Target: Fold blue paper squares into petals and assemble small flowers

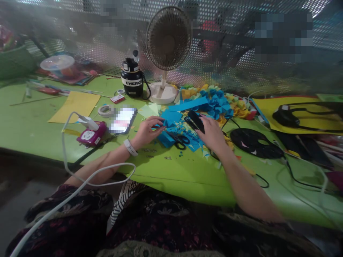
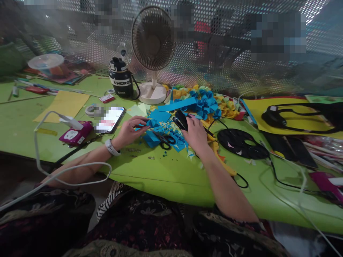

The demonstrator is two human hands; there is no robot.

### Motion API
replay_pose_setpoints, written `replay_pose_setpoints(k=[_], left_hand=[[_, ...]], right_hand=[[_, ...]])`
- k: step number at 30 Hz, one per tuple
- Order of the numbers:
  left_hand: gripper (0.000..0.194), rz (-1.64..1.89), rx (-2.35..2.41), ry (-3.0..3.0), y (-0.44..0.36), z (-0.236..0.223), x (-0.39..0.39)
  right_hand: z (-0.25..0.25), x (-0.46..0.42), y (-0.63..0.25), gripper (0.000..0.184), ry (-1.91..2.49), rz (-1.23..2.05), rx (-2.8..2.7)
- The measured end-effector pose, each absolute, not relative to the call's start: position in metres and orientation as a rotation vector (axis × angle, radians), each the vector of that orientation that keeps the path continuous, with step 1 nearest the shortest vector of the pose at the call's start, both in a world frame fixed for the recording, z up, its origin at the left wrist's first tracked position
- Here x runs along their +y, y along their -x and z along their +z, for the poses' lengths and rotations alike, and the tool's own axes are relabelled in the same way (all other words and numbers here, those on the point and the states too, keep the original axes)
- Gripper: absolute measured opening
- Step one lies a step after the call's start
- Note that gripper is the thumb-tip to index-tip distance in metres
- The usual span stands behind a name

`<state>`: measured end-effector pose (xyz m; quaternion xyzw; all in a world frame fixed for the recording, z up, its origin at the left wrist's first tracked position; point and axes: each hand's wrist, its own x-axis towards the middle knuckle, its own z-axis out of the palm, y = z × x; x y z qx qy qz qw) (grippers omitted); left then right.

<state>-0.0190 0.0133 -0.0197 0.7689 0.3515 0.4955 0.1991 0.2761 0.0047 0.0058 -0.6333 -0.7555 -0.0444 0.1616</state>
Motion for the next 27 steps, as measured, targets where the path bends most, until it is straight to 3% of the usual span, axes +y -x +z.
replay_pose_setpoints(k=[6, 16, 27], left_hand=[[0.013, 1.401, 0.979, -2.145, 0.019, -0.021, 0.014], [0.013, 1.397, 0.974, -2.181, 0.020, -0.019, 0.014], [0.010, 1.411, 0.966, -2.203, 0.020, -0.018, 0.014]], right_hand=[[0.007, -0.005, -0.262, 0.031, 1.606, -0.046, -2.289], [0.009, -0.008, -0.257, 0.034, 1.776, 0.148, -2.471], [0.001, -0.006, -0.258, 0.031, 1.716, 0.106, -2.473]])
